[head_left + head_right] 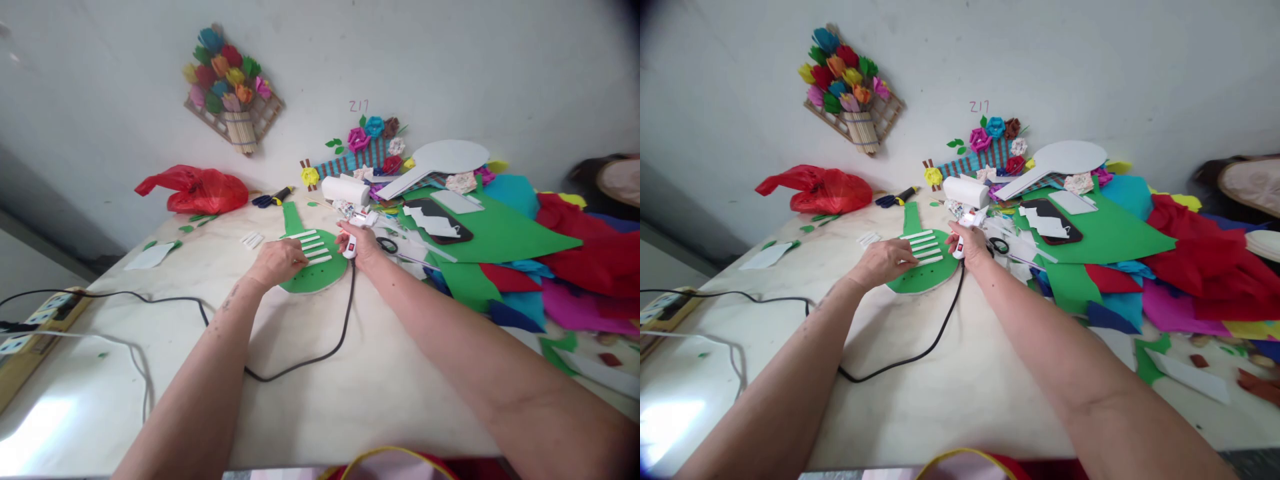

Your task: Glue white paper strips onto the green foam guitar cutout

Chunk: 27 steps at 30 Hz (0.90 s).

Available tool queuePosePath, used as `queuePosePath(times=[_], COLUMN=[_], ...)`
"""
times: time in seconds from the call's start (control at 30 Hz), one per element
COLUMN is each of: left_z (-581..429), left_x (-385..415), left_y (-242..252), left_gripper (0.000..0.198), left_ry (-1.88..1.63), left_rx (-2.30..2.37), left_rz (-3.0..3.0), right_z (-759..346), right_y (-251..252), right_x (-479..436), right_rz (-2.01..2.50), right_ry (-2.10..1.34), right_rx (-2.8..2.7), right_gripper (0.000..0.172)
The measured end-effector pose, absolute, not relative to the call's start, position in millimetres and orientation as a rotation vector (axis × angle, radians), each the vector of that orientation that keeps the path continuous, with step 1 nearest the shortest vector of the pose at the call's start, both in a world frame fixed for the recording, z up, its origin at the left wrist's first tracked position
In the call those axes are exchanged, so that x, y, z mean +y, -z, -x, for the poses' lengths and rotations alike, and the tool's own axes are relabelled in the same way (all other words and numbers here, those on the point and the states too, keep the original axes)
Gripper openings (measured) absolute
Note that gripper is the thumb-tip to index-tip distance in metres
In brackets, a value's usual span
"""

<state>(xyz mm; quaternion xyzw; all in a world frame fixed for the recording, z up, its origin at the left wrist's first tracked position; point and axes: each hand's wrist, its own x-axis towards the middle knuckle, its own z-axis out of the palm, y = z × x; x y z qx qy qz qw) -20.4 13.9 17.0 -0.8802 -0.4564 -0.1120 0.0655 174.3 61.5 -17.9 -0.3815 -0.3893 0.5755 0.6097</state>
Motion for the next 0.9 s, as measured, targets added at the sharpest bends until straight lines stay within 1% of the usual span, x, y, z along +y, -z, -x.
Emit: queuePosePath(times=[0.37, 0.57, 0.67, 0.8, 0.9], left_z=[18, 15, 19, 38, 57], left_x=[11, 4, 4, 10, 16], left_y=[-20, -25, -27, -27, -21], left_gripper=[0.023, 0.026, 0.029, 0.031, 0.026], left_ry=[0.202, 0.201, 0.34, 0.697, 0.759], left_rx=[-1.384, -1.38, -1.424, -1.587, -1.704], left_rz=[2.631, 2.649, 2.663, 2.572, 2.483], right_z=[-174, -174, -174, -174, -173], right_y=[17, 16, 17, 17, 17], right_x=[60, 59, 59, 59, 58], right_rz=[0.886, 0.884, 0.884, 0.882, 0.897], right_ry=[-1.341, -1.344, -1.336, -1.324, -1.309], right_rx=[-0.902, -0.918, -0.917, -0.932, -0.944], right_gripper=[0.023, 0.022, 0.023, 0.024, 0.024])
